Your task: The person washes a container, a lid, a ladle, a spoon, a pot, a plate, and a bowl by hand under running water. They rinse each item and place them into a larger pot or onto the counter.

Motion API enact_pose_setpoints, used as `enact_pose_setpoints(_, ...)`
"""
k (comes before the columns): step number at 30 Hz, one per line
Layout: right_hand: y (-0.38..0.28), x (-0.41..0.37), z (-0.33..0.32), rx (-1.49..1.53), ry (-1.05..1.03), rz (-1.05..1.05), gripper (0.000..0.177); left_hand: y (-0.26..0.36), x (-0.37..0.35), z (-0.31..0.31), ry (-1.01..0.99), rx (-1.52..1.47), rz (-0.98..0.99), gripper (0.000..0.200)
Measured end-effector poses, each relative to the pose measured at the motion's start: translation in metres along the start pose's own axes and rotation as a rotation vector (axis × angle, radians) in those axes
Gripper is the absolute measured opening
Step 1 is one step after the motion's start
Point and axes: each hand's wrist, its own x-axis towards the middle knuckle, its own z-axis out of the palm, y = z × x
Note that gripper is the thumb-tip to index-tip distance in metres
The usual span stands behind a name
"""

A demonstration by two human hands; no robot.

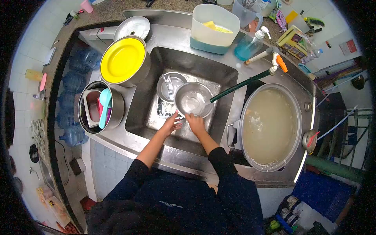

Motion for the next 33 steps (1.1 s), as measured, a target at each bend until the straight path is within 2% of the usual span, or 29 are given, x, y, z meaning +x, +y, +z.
enact_pose_setpoints(1,-0.003,-0.006,-0.004,-0.049,0.122,-0.163,0.016,0.006,-0.005,0.007,0.036,-0.026,0.02,0.06)
enact_pose_setpoints(3,-0.001,-0.02,-0.012,-0.095,0.131,-0.217,0.016,0.005,0.001,0.012,0.052,-0.077,0.032,0.057)
enact_pose_setpoints(5,0.008,-0.029,-0.018,0.047,0.18,-0.295,0.015,-0.018,0.031,0.008,0.046,-0.223,0.171,0.046)
enact_pose_setpoints(6,0.014,-0.028,-0.025,0.153,-0.01,-0.238,0.021,-0.016,0.031,0.012,0.037,-0.244,0.158,0.038)
enact_pose_setpoints(7,0.021,-0.025,-0.032,0.145,-0.013,-0.235,0.021,-0.016,0.034,0.015,0.029,-0.249,0.156,0.038)
enact_pose_setpoints(9,0.029,-0.021,-0.043,0.232,0.413,-0.105,0.036,-0.019,0.041,0.018,0.202,-0.19,0.185,0.037)
enact_pose_setpoints(10,0.035,-0.021,-0.031,0.326,0.394,0.162,0.053,-0.024,0.051,0.013,0.27,-0.082,0.176,0.036)
enact_pose_setpoints(11,0.049,-0.027,0.022,0.328,0.392,0.161,0.053,-0.024,0.052,0.011,0.273,-0.083,0.175,0.036)
enact_pose_setpoints(12,0.073,-0.027,0.071,0.611,0.328,0.496,0.055,-0.023,0.051,0.008,0.245,-0.058,0.161,0.036)
enact_pose_setpoints(13,0.051,0.0,0.046,0.891,0.249,0.836,0.059,-0.019,0.045,0.007,0.218,-0.028,0.146,0.035)
enact_pose_setpoints(14,0.047,0.0,0.009,1.613,-0.199,1.223,0.057,-0.017,0.038,0.006,0.161,-0.039,0.177,0.038)
enact_pose_setpoints(15,0.047,0.0,0.014,1.624,-0.199,1.224,0.057,-0.022,0.043,0.001,0.165,-0.029,0.178,0.038)
enact_pose_setpoints(17,0.049,0.0,0.033,1.637,-0.071,0.951,0.057,-0.033,0.062,-0.015,0.118,-0.145,0.114,0.038)
enact_pose_setpoints(18,0.044,0.003,0.012,1.637,-0.072,0.856,0.059,-0.033,0.065,-0.018,0.114,-0.178,0.114,0.041)
enact_pose_setpoints(19,0.036,0.003,-0.004,1.632,-0.075,0.861,0.059,-0.038,0.075,-0.023,0.113,-0.181,0.108,0.041)
enact_pose_setpoints(21,0.021,0.004,-0.022,1.311,-0.066,0.827,0.063,-0.05,0.1,-0.029,0.297,0.014,0.065,0.045)
enact_pose_setpoints(22,0.016,0.003,-0.014,0.822,0.298,0.44,0.067,-0.045,0.095,-0.014,0.316,-0.147,0.114,0.06)
enact_pose_setpoints(23,0.014,-0.003,-0.008,0.816,0.294,0.435,0.067,-0.038,0.09,-0.006,0.314,-0.156,0.114,0.06)
enact_pose_setpoints(25,-0.006,-0.009,-0.045,0.743,0.176,0.444,0.069,-0.008,0.069,0.009,-0.181,-0.605,0.116,0.086)
enact_pose_setpoints(26,-0.008,-0.013,-0.045,0.742,0.174,0.441,0.069,0.01,0.059,0.018,-0.181,-0.608,0.117,0.086)
enact_pose_setpoints(28,-0.009,-0.023,-0.042,0.542,0.047,0.454,0.071,0.033,0.054,0.03,-0.02,-0.902,0.004,0.097)
enact_pose_setpoints(29,-0.008,-0.028,-0.039,0.54,0.045,0.454,0.071,0.037,0.059,0.027,-0.197,-1.009,0.06,0.087)
enact_pose_setpoints(31,-0.004,-0.034,-0.021,0.493,0.061,0.509,0.071,0.003,0.143,0.015,-0.212,-0.533,0.148,0.07)
enact_pose_setpoints(33,0.001,-0.036,-0.005,0.46,0.056,0.463,0.069,0.023,0.108,0.04,-0.154,-0.498,0.143,0.062)
